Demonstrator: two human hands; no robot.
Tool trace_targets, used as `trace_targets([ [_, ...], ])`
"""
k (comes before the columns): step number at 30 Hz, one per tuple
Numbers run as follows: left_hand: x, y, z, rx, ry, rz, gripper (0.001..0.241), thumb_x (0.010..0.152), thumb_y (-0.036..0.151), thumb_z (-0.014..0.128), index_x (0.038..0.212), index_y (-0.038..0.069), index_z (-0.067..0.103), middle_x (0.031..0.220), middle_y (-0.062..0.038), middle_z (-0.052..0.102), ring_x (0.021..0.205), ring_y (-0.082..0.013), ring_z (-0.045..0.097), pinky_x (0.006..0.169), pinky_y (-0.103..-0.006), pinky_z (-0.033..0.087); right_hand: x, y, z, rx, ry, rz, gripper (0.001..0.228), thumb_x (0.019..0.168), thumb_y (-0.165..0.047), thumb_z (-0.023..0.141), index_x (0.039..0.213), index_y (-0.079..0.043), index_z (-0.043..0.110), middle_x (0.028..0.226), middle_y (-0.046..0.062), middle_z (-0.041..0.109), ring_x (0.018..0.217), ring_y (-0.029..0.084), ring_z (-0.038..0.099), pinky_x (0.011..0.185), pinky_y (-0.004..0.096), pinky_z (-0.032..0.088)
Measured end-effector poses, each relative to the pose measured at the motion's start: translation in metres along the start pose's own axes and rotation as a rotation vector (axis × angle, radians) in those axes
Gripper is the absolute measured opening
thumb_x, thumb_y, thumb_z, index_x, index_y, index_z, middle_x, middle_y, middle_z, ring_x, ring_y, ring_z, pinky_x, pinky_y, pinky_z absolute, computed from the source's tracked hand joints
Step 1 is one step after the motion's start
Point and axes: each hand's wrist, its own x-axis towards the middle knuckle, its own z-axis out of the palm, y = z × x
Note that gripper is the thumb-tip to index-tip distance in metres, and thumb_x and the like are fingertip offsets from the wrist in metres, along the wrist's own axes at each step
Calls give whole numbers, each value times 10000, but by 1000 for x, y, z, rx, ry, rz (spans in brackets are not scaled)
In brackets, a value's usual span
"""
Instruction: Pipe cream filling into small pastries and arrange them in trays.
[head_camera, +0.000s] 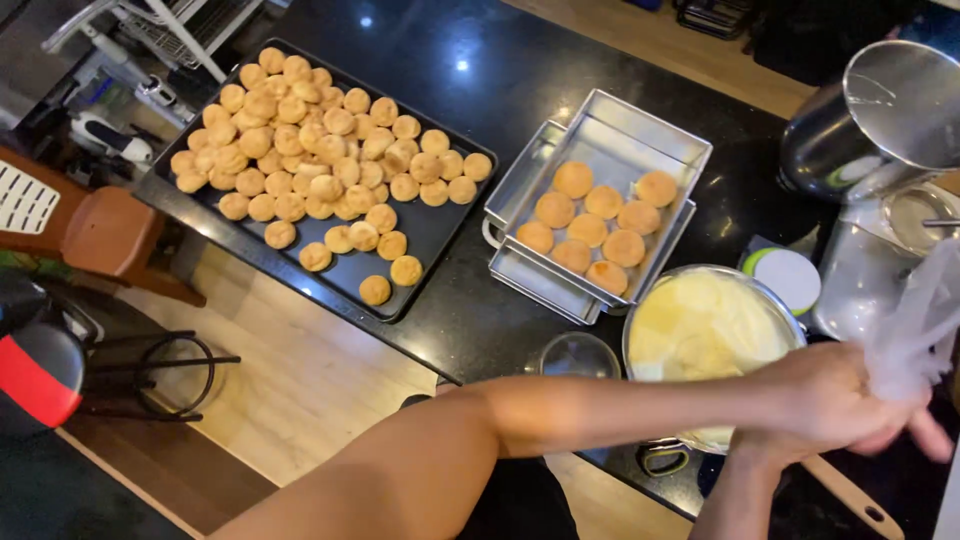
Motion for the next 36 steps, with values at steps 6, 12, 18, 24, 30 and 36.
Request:
trace_targets([
  [6,-14,-16,-134,231,-12,197,733,940,403,789,1474,-1,490,1449,-182,594,1322,-287,613,1100,-378,508,13,15,-35,390,32,-3,362,1014,-158,428,932,102,666,937,185,718,925,310,700,872,407,613],
  [12,-161,85,-280,254,797,74,160,1022,185,646,1120,60,660,971,-28,753,896,-110,747,813,-273,614,-9,13,-63,618,105,189,385,1122,-275,328,896,3,468,921,152,585,838,281,593,885,404,671],
  [18,-296,20,-458,1257,1344,-175,193,896,155,722,1049,53,666,991,-119,678,935,-285,638,856,-428,520,-36,-29,-69,215,16,94,352,1105,-203,354,930,3,580,1001,132,669,884,273,740,785,389,675],
  [24,-288,52,-486,1322,1360,-392,411,750,204,847,1017,0,610,1031,-199,606,997,-403,577,849,-499,481,-22,22,-64,537,208,297,379,1216,-364,562,976,-74,516,816,90,570,706,228,615,690,393,597],
  [30,-326,-30,-543,1548,1205,15,241,956,178,569,918,-19,703,737,-159,637,674,-342,610,572,-493,439,-31,-2,-78,450,507,280,443,1145,-384,630,861,-79,480,719,81,582,630,225,610,609,399,562],
  [36,-387,-98,-610,1253,1326,3,381,862,-96,556,1205,-26,707,1002,-67,716,830,-152,668,703,-301,577,-55,-61,-82,415,729,453,558,1032,-434,611,614,-77,513,574,73,576,511,236,635,497,374,567],
])
